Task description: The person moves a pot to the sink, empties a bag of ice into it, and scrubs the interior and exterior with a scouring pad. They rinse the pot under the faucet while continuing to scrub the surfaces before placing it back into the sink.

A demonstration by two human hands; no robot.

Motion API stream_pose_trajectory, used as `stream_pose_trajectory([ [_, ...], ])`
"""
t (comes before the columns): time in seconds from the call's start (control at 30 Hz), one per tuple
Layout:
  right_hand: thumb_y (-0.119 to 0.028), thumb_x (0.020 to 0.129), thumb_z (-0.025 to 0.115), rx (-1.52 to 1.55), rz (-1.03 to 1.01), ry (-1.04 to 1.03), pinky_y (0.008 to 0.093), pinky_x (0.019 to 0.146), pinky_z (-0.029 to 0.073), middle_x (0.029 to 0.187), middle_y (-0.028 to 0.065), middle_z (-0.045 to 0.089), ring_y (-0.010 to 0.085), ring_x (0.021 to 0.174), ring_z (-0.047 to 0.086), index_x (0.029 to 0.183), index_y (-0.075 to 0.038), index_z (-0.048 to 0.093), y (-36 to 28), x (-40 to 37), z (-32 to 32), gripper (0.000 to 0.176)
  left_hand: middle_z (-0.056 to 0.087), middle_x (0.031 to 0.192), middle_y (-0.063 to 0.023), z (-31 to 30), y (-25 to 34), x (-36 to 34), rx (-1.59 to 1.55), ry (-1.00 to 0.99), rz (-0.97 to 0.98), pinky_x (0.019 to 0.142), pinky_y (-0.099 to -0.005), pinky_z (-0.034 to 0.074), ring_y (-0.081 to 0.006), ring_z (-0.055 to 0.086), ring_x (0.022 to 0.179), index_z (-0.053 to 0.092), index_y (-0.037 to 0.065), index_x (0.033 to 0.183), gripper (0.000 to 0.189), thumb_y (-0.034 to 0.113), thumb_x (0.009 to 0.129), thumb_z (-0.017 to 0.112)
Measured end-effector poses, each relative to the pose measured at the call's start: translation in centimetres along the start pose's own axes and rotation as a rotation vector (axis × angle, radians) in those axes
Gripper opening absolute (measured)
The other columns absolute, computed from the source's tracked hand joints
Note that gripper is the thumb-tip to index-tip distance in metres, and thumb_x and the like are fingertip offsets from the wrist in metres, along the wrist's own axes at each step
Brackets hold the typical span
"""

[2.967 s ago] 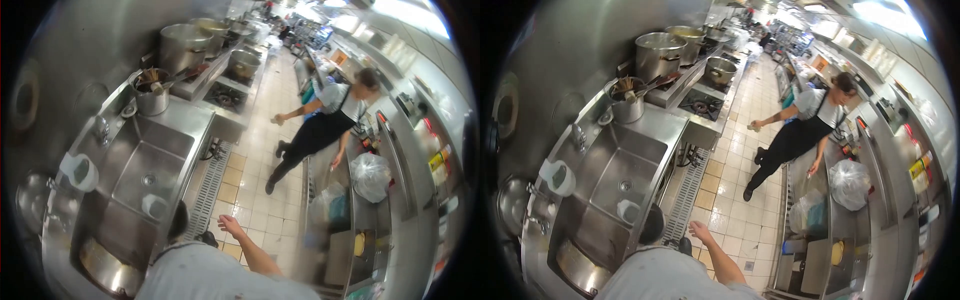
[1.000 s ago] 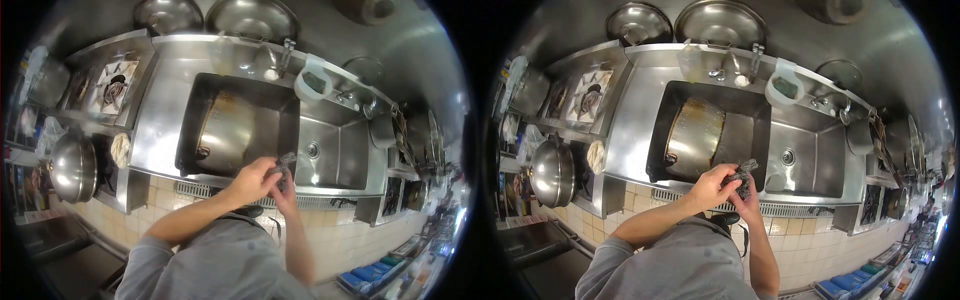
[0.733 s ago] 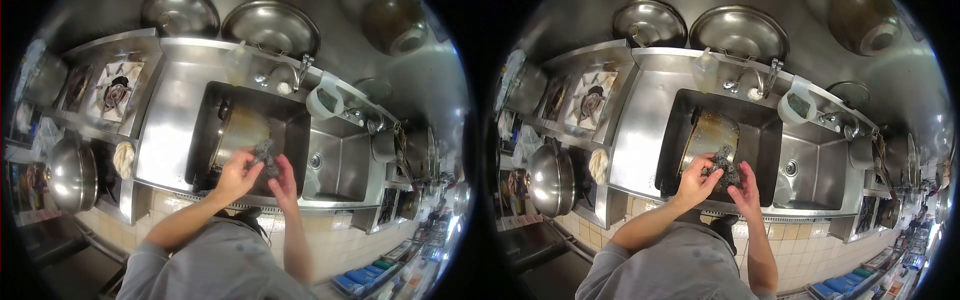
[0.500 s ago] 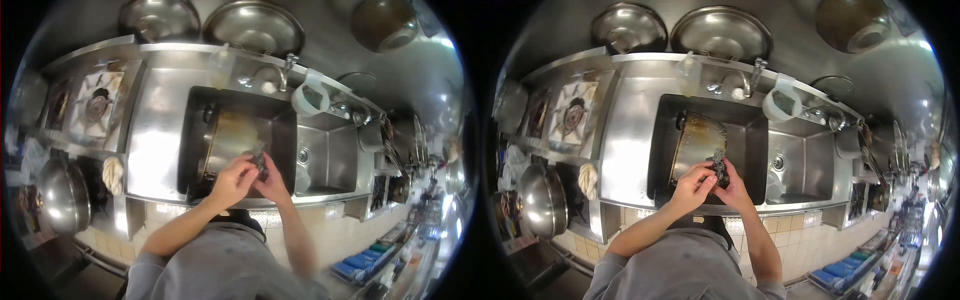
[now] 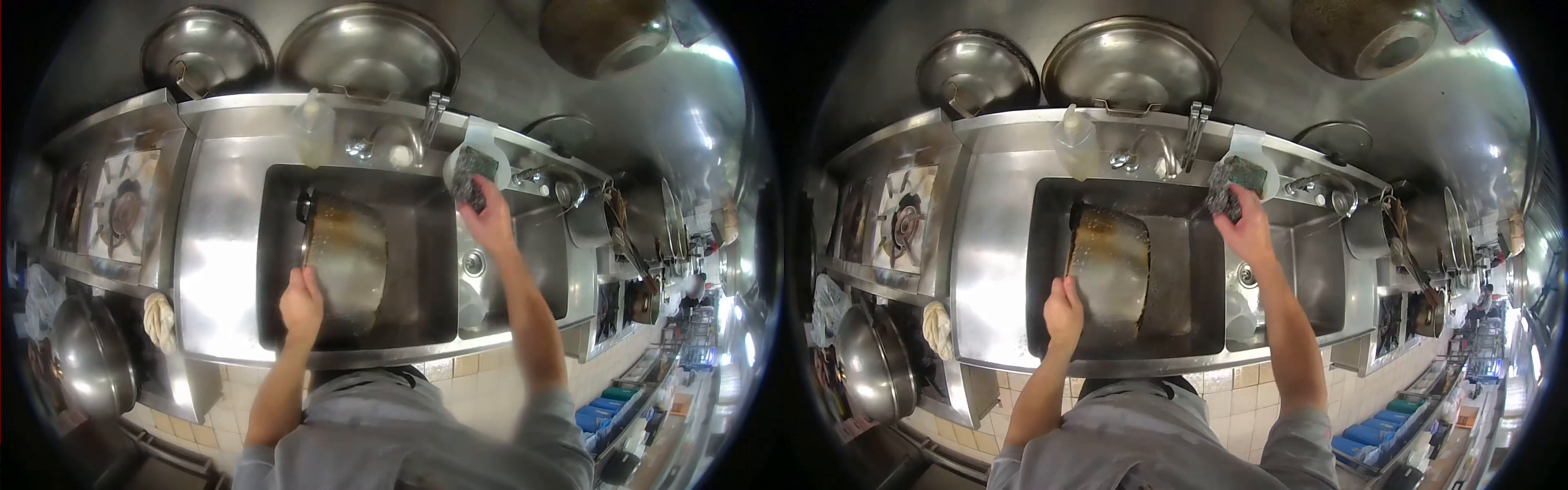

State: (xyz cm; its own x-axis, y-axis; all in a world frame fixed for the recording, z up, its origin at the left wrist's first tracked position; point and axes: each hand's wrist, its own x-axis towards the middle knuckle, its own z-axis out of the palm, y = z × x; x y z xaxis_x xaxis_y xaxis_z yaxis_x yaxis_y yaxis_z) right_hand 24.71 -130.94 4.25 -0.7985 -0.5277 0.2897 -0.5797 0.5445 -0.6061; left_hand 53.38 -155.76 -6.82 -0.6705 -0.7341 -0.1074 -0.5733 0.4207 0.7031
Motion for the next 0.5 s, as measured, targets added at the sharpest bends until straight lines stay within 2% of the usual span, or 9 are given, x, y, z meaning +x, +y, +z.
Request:
stream_pose_trajectory([
  [0.07, -0.019, 0.081, 0.075, -0.143, -0.106, 0.024, 0.0446, 0.097, 0.051, 0.125, 0.0260, 0.064, 0.0427, 0.114, 0.062, 0.129, 0.002, 0.059, 4.7, 3.4, -0.3, 0.055, 0.063, 0.070, -0.0244, 0.3, -0.6, 0.2, 0.079, 0.174, 0.093, 0.060, -0.0565, 0.049, -0.0496, 0.063, 0.066, 0.056, 0.004, 0.087, 0.037, 0.033, 0.107, 0.046],
  [0.1, -0.019, 0.081, 0.075, -0.137, -0.113, 0.018, 0.0446, 0.097, 0.051, 0.125, 0.0260, 0.064, 0.0427, 0.114, 0.062, 0.129, 0.002, 0.059, 6.6, 5.2, -0.6, 0.055, 0.063, 0.070, -0.0244, 0.6, -0.1, 0.3, 0.082, 0.181, 0.085, 0.060, -0.0565, 0.049, -0.0496, 0.063, 0.066, 0.056, 0.004, 0.087, 0.037, 0.033, 0.107, 0.046],
  [0.17, -0.020, 0.082, 0.073, -0.218, -0.026, -0.127, 0.0466, 0.096, 0.051, 0.122, 0.0261, 0.065, 0.0431, 0.111, 0.063, 0.127, 0.002, 0.060, 9.9, 7.8, -0.2, 0.052, 0.063, 0.069, -0.0239, 0.4, 0.5, 0.1, 0.089, 0.206, 0.051, 0.057, -0.0552, 0.048, -0.0481, 0.063, 0.065, 0.057, 0.004, 0.083, 0.038, 0.032, 0.107, 0.046],
  [0.2, -0.025, 0.084, 0.070, -0.120, 0.141, -0.229, 0.0472, 0.096, 0.051, 0.119, 0.0257, 0.067, 0.0426, 0.110, 0.064, 0.127, 0.003, 0.059, 10.4, 9.2, -0.3, 0.052, 0.062, 0.068, -0.0239, 0.5, 0.5, 0.2, 0.065, 0.233, 0.087, 0.054, -0.0531, 0.047, -0.0470, 0.062, 0.063, 0.056, 0.004, 0.081, 0.039, 0.031, 0.108, 0.046],
  [0.33, -0.029, 0.086, 0.067, -0.298, 0.093, -0.407, 0.0476, 0.095, 0.050, 0.115, 0.0263, 0.069, 0.0427, 0.110, 0.065, 0.124, 0.004, 0.060, 12.6, 12.9, 1.0, 0.051, 0.059, 0.067, -0.0248, 1.0, 0.2, 0.2, 0.050, 0.241, 0.077, 0.053, -0.0504, 0.045, -0.0471, 0.061, 0.061, 0.054, 0.003, 0.081, 0.040, 0.032, 0.108, 0.045],
  [0.4, -0.027, 0.085, 0.069, -0.302, 0.182, -0.532, 0.0444, 0.092, 0.052, 0.109, 0.0258, 0.070, 0.0392, 0.104, 0.068, 0.126, 0.002, 0.061, 12.5, 13.7, 1.3, 0.050, 0.059, 0.067, -0.0252, 1.1, 0.5, 0.2, 0.056, 0.239, 0.055, 0.053, -0.0501, 0.046, -0.0473, 0.061, 0.061, 0.054, 0.003, 0.081, 0.041, 0.032, 0.108, 0.045],
  [0.43, -0.027, 0.085, 0.069, -0.296, 0.182, -0.538, 0.0444, 0.092, 0.052, 0.109, 0.0258, 0.070, 0.0392, 0.104, 0.068, 0.126, 0.002, 0.061, 12.3, 14.0, 1.4, 0.050, 0.059, 0.067, -0.0255, 1.0, 0.7, 0.2, 0.052, 0.239, 0.038, 0.053, -0.0498, 0.046, -0.0475, 0.061, 0.062, 0.054, 0.002, 0.081, 0.042, 0.032, 0.109, 0.044],
  [0.5, -0.027, 0.084, 0.069, -0.410, 0.229, -0.725, 0.0440, 0.093, 0.052, 0.113, 0.0260, 0.070, 0.0385, 0.106, 0.068, 0.120, 0.002, 0.065, 12.0, 14.5, 1.7, 0.047, 0.059, 0.067, -0.0260, 1.1, 0.9, 0.2, 0.080, 0.242, 0.029, 0.054, -0.0495, 0.046, -0.0478, 0.061, 0.062, 0.054, 0.001, 0.081, 0.042, 0.031, 0.109, 0.043],
])
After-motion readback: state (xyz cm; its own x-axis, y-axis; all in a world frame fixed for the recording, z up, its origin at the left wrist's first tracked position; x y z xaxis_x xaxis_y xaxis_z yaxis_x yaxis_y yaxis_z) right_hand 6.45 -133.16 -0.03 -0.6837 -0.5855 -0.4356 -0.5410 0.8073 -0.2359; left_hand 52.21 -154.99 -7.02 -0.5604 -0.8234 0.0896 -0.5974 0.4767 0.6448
